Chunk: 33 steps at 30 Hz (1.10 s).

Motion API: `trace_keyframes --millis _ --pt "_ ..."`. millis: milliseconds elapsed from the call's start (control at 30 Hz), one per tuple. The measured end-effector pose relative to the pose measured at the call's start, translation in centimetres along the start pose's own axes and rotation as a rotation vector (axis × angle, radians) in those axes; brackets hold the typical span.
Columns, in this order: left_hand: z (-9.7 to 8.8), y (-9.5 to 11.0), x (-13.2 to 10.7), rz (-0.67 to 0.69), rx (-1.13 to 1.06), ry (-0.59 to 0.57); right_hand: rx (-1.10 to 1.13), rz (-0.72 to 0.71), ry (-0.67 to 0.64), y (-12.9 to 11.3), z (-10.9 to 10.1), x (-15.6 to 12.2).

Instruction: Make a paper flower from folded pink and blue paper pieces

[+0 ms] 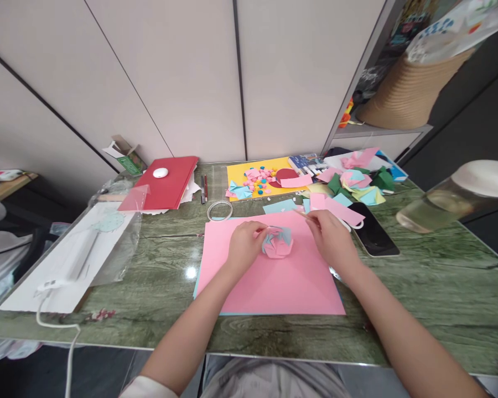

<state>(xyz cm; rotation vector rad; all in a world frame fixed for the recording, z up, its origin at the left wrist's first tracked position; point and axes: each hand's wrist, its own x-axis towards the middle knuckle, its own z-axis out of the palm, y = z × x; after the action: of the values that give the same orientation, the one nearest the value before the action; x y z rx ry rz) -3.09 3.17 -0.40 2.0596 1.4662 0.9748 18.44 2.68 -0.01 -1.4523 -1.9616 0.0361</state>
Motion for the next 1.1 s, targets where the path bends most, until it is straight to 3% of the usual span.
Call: trace_keyframes --millis 100,200,400,533,700,933,1100 --pt "-0.1 -0.2 0.3 -0.129 -0.241 0.009 0.231 0.197 -0.061 -0.4 -0.1 0.0" --pt "0.0 -0.4 0.6 -0.236 -0.477 -0.004 0.485 0.353 -0.265 -1.2 -0.2 0.0" --pt "0.2 -0.4 0.8 -0.41 -0.826 -0.06 0.997 0.461 -0.605 -2.3 -0.2 -0.1" --pt "0.3 -0.4 0.7 -0.473 -0.946 -0.089 1.143 0.566 -0.714 -2.5 -0.4 -0.2" --pt "0.3 -0.3 0.6 -0.452 -0.927 -0.083 1.201 0.642 -0.694 -2.5 -0.2 -0.2" --pt "0.2 0.2 0.4 -0.314 -0.635 -0.014 1.22 0.663 -0.706 -2.4 0.0 -0.3" --pt "-0.4 -0.2 0.6 -0.303 -0.572 -0.083 1.16 0.64 -0.714 -2.3 -0.2 -0.2"
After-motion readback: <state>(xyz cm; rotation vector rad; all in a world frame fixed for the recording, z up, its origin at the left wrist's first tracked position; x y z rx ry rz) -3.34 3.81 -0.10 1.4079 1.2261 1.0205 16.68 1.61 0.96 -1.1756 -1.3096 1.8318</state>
